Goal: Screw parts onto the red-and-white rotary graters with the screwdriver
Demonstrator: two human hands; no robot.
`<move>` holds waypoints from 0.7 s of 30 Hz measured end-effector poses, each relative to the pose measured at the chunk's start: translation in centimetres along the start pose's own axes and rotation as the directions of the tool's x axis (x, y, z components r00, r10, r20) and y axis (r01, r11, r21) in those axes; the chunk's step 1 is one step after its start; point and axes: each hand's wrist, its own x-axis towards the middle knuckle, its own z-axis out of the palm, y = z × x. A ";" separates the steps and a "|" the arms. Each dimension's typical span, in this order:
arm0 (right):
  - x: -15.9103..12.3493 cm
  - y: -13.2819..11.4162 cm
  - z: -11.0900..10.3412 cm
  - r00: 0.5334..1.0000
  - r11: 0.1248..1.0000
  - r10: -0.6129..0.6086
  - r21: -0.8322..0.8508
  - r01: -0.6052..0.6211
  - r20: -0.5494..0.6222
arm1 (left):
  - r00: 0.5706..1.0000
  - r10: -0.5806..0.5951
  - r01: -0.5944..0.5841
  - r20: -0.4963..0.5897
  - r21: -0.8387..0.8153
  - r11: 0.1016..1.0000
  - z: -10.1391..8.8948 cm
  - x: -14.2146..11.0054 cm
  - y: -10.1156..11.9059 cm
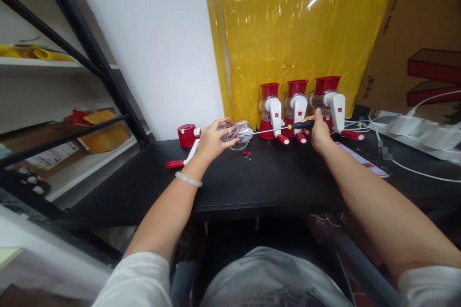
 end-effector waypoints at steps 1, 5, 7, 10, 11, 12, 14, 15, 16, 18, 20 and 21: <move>0.0 0.1 0.0 1.000 1.000 -0.011 -0.026 0.010 -0.003 | 1.000 0.000 0.000 -0.001 0.003 1.000 0.0 0.0 0.0; -0.4 -0.2 0.4 1.000 0.998 0.007 0.066 -0.008 0.009 | 1.000 0.001 -0.001 -0.006 0.027 1.000 0.1 -0.1 -0.1; -0.7 -0.6 0.6 0.999 0.990 0.040 0.137 -0.041 0.011 | 1.000 0.005 -0.005 -0.003 0.034 0.999 0.2 -0.1 -0.1; -0.8 -0.9 0.7 0.997 0.980 0.056 0.191 -0.064 0.045 | 1.000 0.007 -0.007 -0.002 0.032 0.999 0.2 -0.1 -0.1; -0.7 -0.9 0.6 0.997 0.981 0.051 0.182 -0.060 0.050 | 1.000 0.007 -0.007 -0.004 0.030 1.000 0.2 -0.1 -0.1; -0.6 -0.8 0.4 0.998 0.987 0.046 0.154 -0.052 0.043 | 1.000 0.007 -0.007 -0.005 0.027 1.000 0.1 -0.1 -0.1; -0.4 -0.5 0.1 0.999 0.998 0.034 0.056 -0.035 0.010 | 1.000 0.008 -0.008 -0.001 0.022 1.000 0.0 0.0 0.0; -0.3 -0.3 0.0 1.000 1.000 0.029 0.001 -0.029 -0.009 | 1.000 0.007 -0.007 0.001 0.019 1.000 0.0 0.0 0.0; -0.2 -0.2 -0.1 1.000 0.999 0.021 -0.043 -0.022 -0.023 | 1.000 0.006 -0.006 0.003 0.017 1.000 -0.1 0.0 0.0; -0.2 0.1 -0.2 1.000 0.998 0.005 -0.070 -0.007 -0.024 | 1.000 0.000 0.000 0.006 0.018 1.000 -0.1 0.0 0.0; -0.4 0.2 0.0 1.000 0.999 0.004 -0.032 -0.004 0.004 | 1.000 -0.002 0.002 0.005 0.023 1.000 -0.1 0.0 -0.1; -0.6 0.1 0.1 1.000 1.000 0.007 -0.002 -0.007 0.019 | 1.000 0.000 0.000 0.004 0.026 1.000 -0.1 0.0 -0.1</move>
